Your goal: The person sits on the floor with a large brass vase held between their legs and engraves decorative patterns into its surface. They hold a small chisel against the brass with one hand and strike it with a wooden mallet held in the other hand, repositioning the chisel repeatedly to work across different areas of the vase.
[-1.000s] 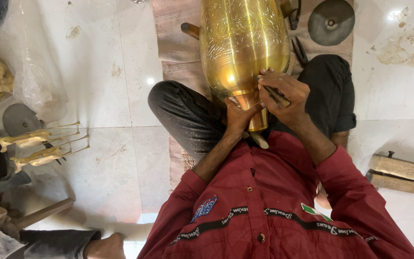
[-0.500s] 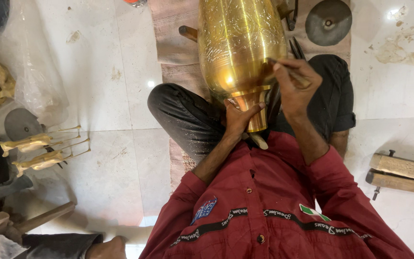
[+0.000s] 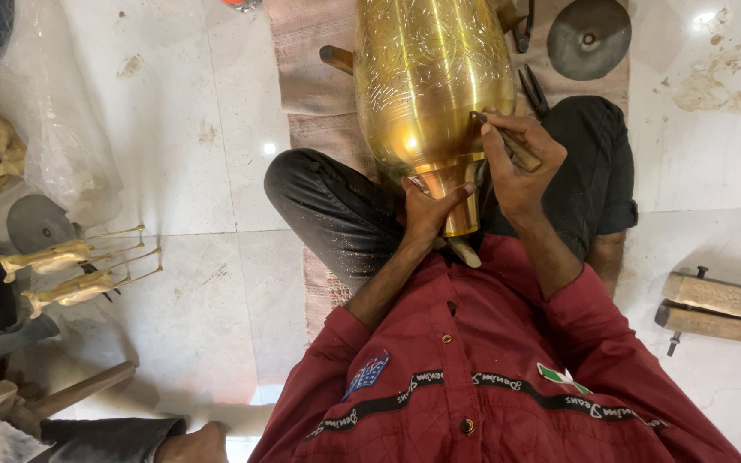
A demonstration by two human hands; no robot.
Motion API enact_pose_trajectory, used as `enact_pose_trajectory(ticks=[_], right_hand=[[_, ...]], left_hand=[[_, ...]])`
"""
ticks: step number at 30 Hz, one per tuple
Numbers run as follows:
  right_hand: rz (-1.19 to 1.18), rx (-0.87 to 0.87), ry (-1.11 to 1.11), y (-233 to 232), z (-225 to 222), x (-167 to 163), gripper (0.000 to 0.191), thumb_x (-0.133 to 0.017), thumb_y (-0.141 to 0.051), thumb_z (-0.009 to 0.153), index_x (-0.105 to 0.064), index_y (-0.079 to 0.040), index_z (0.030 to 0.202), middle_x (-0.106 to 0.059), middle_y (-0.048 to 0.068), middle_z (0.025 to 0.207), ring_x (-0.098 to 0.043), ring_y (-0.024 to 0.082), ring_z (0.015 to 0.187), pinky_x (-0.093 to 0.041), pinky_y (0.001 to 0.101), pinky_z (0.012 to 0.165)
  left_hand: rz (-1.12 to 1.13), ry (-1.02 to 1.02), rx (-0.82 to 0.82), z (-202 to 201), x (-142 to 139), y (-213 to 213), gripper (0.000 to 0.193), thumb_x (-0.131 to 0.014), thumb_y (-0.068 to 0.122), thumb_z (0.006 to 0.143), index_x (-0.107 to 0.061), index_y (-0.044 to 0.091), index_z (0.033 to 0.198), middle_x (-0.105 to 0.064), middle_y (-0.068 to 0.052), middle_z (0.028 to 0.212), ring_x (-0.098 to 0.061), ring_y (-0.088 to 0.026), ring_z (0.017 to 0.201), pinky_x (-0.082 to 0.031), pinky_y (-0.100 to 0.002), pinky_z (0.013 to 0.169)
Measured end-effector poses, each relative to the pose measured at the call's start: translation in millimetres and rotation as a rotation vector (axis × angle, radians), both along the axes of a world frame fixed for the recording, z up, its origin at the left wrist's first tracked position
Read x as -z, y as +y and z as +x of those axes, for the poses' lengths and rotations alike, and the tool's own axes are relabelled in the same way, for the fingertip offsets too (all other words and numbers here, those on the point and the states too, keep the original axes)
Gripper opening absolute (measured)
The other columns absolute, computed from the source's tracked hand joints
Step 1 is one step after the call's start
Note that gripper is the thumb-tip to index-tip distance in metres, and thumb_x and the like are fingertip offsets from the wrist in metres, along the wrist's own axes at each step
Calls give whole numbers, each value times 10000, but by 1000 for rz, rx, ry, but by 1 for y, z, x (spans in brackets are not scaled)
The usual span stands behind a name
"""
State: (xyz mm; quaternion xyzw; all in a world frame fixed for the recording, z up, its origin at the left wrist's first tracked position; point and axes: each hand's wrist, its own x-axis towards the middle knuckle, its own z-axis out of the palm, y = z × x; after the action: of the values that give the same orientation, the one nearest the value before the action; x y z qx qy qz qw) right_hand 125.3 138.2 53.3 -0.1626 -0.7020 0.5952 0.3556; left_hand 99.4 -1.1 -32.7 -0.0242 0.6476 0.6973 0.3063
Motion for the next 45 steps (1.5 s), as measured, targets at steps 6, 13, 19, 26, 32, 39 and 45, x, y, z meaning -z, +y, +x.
enact_pose_trajectory(ticks=[6, 13, 19, 26, 32, 39, 45], right_hand=[[-2, -9, 0, 3, 2, 2, 114, -695, 57, 1033, -697, 67, 1147, -748, 161, 1175, -738, 181, 1107, -594, 278, 993], [-98, -67, -6, 5, 11, 12, 109, -705, 23, 1045, -704, 52, 1150, -744, 163, 1171, -731, 185, 1111, -591, 280, 998], [-376, 186, 116, 23, 19, 32, 71, -746, 15, 1007, -715, 50, 1059, -746, 121, 989, -743, 184, 927, -630, 311, 896], [-484, 237, 97, 21, 27, 43, 90, -753, 1, 1002, -697, 57, 1045, -734, 124, 973, -748, 200, 905, -654, 354, 900], [-499, 216, 118, 20, 26, 39, 91, -753, -22, 991, -697, 37, 1031, -753, 133, 993, -775, 207, 942, -670, 364, 932], [-448, 174, 111, 18, 24, 44, 81, -741, -8, 1005, -704, 35, 1063, -759, 128, 983, -763, 183, 926, -662, 364, 924], [-447, 172, 119, 21, 26, 44, 77, -744, 4, 1017, -712, 37, 1079, -741, 119, 942, -751, 179, 894, -668, 367, 945]], left_hand=[[-9, -40, 22, -1, -2, -2, 1023, -934, 339, 666, -324, -129, 1341, -627, -269, 1222, -678, -295, 1088, -606, -381, 905], [-27, -108, 7, -4, -17, 1, 1065, -940, 362, 641, -312, -127, 1349, -643, -293, 1211, -698, -322, 1064, -612, -380, 900], [-249, 7, -24, 4, -32, 10, 1172, -1001, 361, 616, -275, -115, 1403, -594, -280, 1270, -649, -314, 1146, -560, -349, 970], [-72, -17, -55, 5, -6, 8, 1098, -989, 284, 640, -326, -150, 1400, -603, -261, 1263, -650, -297, 1145, -589, -365, 962], [410, -295, 99, 0, 22, -15, 715, -857, 219, 820, -545, -93, 1383, -692, -174, 1178, -696, -259, 1044, -612, -406, 912], [622, -526, 271, -12, 21, -22, 691, -775, 307, 841, -525, -28, 1391, -725, -191, 1140, -729, -289, 1039, -639, -473, 877], [294, -267, 121, -10, -6, -13, 822, -906, 276, 788, -526, -131, 1392, -690, -205, 1184, -704, -276, 1063, -618, -397, 925]])
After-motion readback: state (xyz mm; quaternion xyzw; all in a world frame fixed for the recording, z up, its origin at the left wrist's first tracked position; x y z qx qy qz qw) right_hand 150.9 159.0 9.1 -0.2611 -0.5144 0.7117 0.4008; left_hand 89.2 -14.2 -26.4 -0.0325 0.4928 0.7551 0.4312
